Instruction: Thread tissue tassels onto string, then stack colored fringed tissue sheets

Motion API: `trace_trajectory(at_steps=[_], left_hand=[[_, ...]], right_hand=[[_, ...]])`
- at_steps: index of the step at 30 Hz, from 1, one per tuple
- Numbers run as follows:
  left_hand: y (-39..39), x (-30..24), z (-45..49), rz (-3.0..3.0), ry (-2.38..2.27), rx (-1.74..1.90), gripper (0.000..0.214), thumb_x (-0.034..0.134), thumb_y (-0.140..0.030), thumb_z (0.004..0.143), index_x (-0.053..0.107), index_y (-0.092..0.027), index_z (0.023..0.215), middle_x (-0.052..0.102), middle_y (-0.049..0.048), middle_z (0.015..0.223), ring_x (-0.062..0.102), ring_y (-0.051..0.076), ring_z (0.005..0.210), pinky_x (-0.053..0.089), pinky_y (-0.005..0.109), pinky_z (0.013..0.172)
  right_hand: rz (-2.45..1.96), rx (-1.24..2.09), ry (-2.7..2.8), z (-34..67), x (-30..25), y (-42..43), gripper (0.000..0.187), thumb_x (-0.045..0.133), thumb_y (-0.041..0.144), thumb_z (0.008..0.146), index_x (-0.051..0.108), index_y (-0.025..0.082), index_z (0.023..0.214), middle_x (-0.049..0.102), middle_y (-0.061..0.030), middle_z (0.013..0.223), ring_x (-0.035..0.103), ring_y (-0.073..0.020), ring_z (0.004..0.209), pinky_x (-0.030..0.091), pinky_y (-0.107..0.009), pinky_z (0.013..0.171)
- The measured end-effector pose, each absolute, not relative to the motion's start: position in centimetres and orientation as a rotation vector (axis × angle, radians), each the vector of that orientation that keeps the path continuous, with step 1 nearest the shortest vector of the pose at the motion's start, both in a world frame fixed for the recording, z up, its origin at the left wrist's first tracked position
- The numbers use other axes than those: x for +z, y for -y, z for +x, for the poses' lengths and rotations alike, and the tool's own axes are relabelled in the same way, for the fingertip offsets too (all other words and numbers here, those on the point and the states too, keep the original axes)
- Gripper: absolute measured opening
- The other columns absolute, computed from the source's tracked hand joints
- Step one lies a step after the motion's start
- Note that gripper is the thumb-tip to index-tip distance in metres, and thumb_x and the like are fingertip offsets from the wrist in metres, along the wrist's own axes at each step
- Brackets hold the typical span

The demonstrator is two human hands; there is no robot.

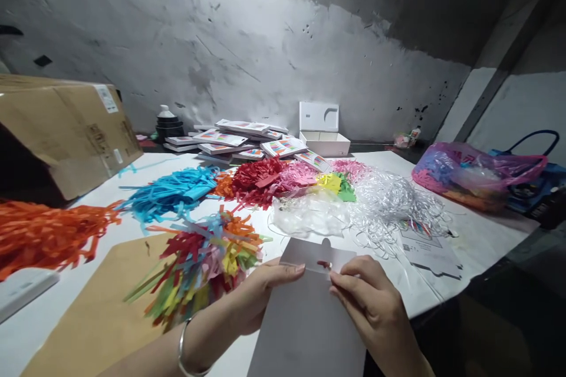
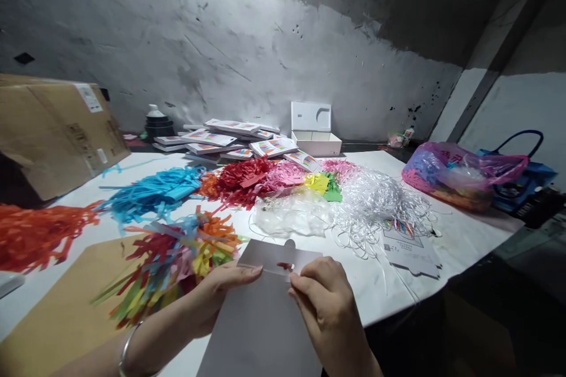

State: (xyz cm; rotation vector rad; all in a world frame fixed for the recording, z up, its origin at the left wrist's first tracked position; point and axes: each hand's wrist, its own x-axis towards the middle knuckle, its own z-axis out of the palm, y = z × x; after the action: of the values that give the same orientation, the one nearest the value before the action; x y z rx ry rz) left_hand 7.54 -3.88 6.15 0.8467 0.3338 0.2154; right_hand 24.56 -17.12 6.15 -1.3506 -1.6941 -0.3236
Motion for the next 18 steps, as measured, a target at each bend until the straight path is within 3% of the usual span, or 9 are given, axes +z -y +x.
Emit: trace_trajectory(at_steps=[5,8,11,13,15,18], left_hand=[[4.1,6.6,7.6,0.867,-0.372,0.212,0.04,0.077,-0.039,0.081,0.078,-0.007,0.106,0.08,0.018,0.091,0.077,0.026,0.078,0.06,0.031,0.075],[3.7,6.6,7.3,0.872,-0.41,0.256,0.041,0.075,-0.039,0.084,0.077,-0.008,0.11,0.079,0.0189,0.097,0.077,0.028,0.086,0.06,0.032,0.079],[3.1,6.6,6.8,0.887,-0.377,0.309,0.039,0.076,-0.037,0.085,0.076,-0.009,0.111,0.079,0.019,0.103,0.076,0.029,0.095,0.059,0.034,0.084],[2.9,6.8,6.8,0.927,-0.341,0.326,0.042,0.076,-0.039,0.084,0.075,-0.008,0.112,0.078,0.0194,0.104,0.075,0.03,0.096,0.059,0.035,0.085],[3.1,7.1,7.0,1.032,-0.344,0.374,0.049,0.077,-0.044,0.082,0.073,-0.009,0.117,0.077,0.02,0.107,0.074,0.032,0.097,0.059,0.038,0.085],[4.4,7.4,7.3,1.396,-0.457,0.792,0.059,0.077,-0.047,0.082,0.064,-0.017,0.131,0.069,0.0181,0.127,0.064,0.036,0.12,0.051,0.048,0.102]], right_hand=[[-1.27,-0.48,1.677,24.6,5.3,17.6,0.018,0.055,0.007,0.094,0.064,0.022,0.094,0.066,-0.0022,0.082,0.063,-0.018,0.079,0.049,-0.036,0.078],[-1.28,-0.561,1.578,26.2,3.4,19.6,0.016,0.053,0.01,0.096,0.063,0.024,0.098,0.069,-0.0029,0.085,0.066,-0.0196,0.082,0.05,-0.039,0.086],[-1.591,-0.622,1.395,28.5,1.0,22.2,0.016,0.059,0.025,0.097,0.068,0.027,0.11,0.074,-0.0061,0.099,0.07,-0.0251,0.095,0.054,-0.039,0.087],[-1.741,-0.514,1.371,28.9,-0.2,23.4,0.041,0.057,0.048,0.097,0.063,0.026,0.131,0.074,-0.0107,0.116,0.072,-0.0293,0.103,0.06,-0.036,0.078],[-1.785,-0.303,1.378,28.0,-0.5,23.9,0.061,0.047,0.064,0.097,0.058,0.022,0.141,0.075,-0.0125,0.116,0.075,-0.029,0.098,0.062,-0.03,0.065],[-1.812,-0.212,1.329,25.0,0.8,24.0,0.045,0.05,0.054,0.099,0.073,0.024,0.122,0.08,-0.0078,0.09,0.077,-0.0246,0.076,0.06,-0.023,0.057]])
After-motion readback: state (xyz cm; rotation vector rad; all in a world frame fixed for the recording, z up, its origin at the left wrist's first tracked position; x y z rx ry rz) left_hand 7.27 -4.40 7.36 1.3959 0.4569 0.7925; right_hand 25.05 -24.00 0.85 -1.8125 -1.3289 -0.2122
